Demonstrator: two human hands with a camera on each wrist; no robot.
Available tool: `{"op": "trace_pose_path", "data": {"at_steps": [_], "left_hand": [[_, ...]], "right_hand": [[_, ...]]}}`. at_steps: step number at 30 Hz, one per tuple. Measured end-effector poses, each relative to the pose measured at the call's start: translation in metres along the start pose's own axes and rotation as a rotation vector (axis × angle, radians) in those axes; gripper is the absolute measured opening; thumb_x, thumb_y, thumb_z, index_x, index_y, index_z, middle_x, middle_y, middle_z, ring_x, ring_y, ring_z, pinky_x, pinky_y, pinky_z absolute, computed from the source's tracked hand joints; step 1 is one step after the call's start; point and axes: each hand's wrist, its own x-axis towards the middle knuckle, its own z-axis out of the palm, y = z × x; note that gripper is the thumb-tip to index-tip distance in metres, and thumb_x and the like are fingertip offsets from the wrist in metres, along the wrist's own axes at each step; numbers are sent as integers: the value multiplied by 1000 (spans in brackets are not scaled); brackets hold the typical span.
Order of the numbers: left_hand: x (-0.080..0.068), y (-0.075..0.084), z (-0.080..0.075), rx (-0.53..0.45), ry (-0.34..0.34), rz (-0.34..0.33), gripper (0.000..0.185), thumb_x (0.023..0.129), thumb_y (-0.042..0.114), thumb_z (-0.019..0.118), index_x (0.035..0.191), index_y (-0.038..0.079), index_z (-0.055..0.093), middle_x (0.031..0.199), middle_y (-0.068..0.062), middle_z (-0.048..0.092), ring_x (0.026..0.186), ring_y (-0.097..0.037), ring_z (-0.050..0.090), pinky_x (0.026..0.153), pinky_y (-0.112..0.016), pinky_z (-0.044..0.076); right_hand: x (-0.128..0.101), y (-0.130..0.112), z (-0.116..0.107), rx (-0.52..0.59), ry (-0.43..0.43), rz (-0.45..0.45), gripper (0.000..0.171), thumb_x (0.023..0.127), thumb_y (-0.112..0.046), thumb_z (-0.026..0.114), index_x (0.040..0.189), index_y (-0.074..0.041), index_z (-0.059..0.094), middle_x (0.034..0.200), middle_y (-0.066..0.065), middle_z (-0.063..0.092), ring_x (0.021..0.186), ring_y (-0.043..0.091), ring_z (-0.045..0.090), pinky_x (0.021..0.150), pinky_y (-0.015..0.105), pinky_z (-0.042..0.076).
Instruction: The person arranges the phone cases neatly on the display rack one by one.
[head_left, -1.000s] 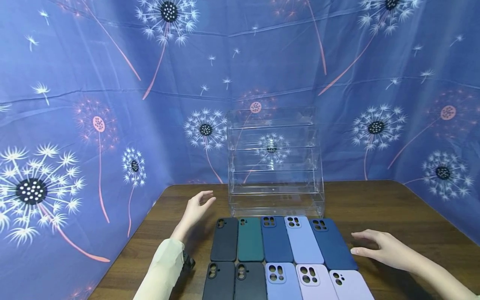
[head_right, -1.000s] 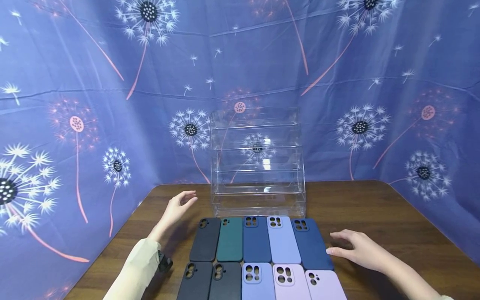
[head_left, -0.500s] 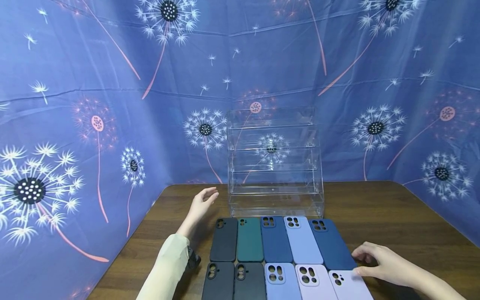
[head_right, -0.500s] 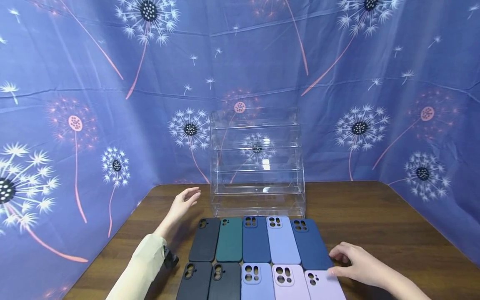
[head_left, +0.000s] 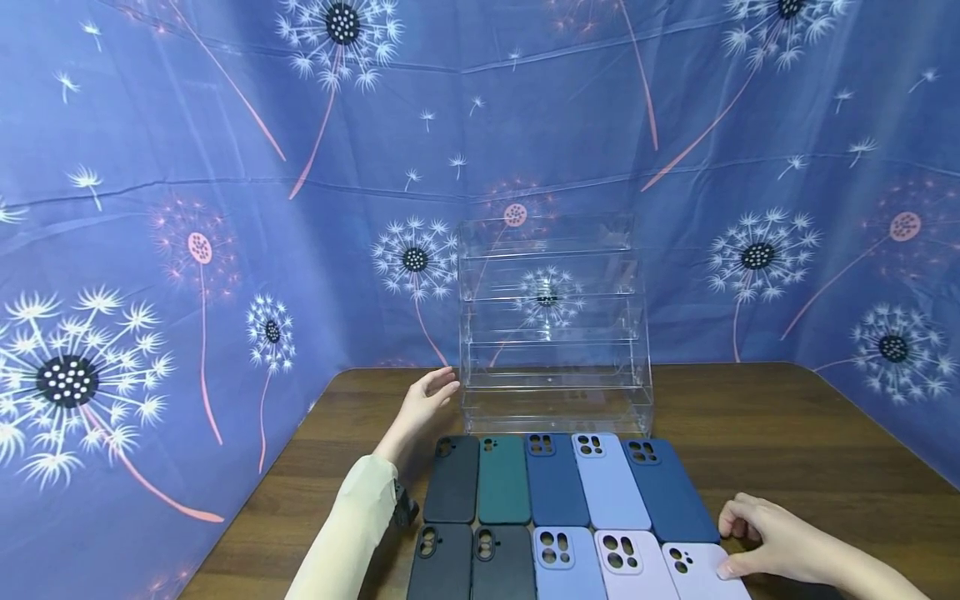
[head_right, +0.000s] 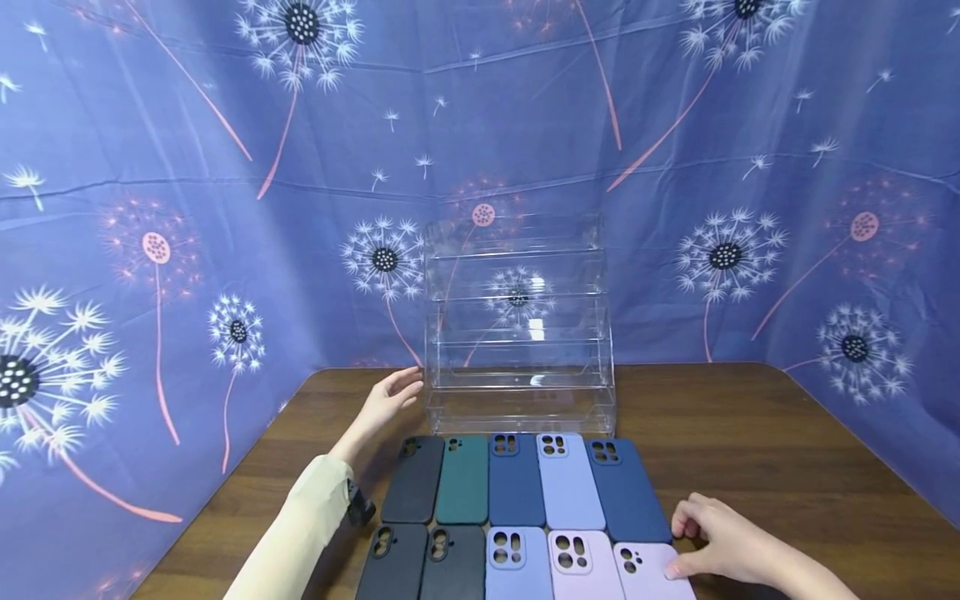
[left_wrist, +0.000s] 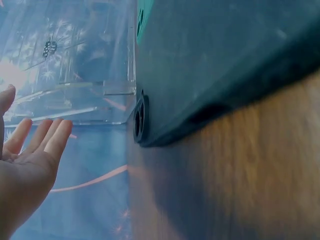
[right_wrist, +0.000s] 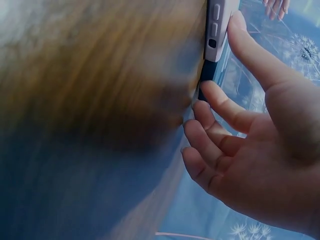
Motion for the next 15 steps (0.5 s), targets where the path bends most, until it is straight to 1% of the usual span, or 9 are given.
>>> {"op": "trace_pose_path", "data": {"at_steps": [3,6,8,10,12,15], "left_hand": [[3,-1,4,-14,-3,18,51,83,24,59,128,5,42,127,-18,47,113,-29,48,90,-37,45],[4,-2,9,1,-4,39,51,83,20,59,129,5,41,127,-20,46,111,-30,50,88,-35,47],[5,-2,12,-13,1,40,50,83,18,60,128,6,41,128,-19,45,111,-30,50,87,-35,47],[6,-3,14,-31,9,44,50,83,17,60,128,5,42,128,-20,44,111,-30,50,87,-35,47],[7,-3,16,-53,19,47,49,83,16,60,127,5,43,128,-19,45,111,-30,50,86,-33,48],[4,7,16,-59,-1,52,49,84,11,58,128,0,40,129,-23,42,113,-33,47,87,-34,47]], "right_hand": [[-1,3,-1,19,-21,-24,23,73,-21,70,86,-13,52,78,-13,42,66,-4,36,50,15,30],[-3,6,-3,80,-71,-18,24,74,-22,68,90,-12,53,80,-12,42,66,-3,35,50,17,28],[-5,7,-4,122,-92,-23,24,74,-21,68,92,-12,53,80,-11,42,66,-1,36,49,18,27],[-7,8,-5,159,-102,-43,24,74,-19,67,94,-13,54,79,-8,43,65,2,36,49,20,26],[-8,7,-6,171,-103,-81,24,73,-16,67,93,-15,55,78,-5,44,64,6,37,48,21,25],[-10,5,-8,182,-112,-115,23,72,-16,67,92,-18,58,77,-2,45,64,10,38,47,22,24]]}}
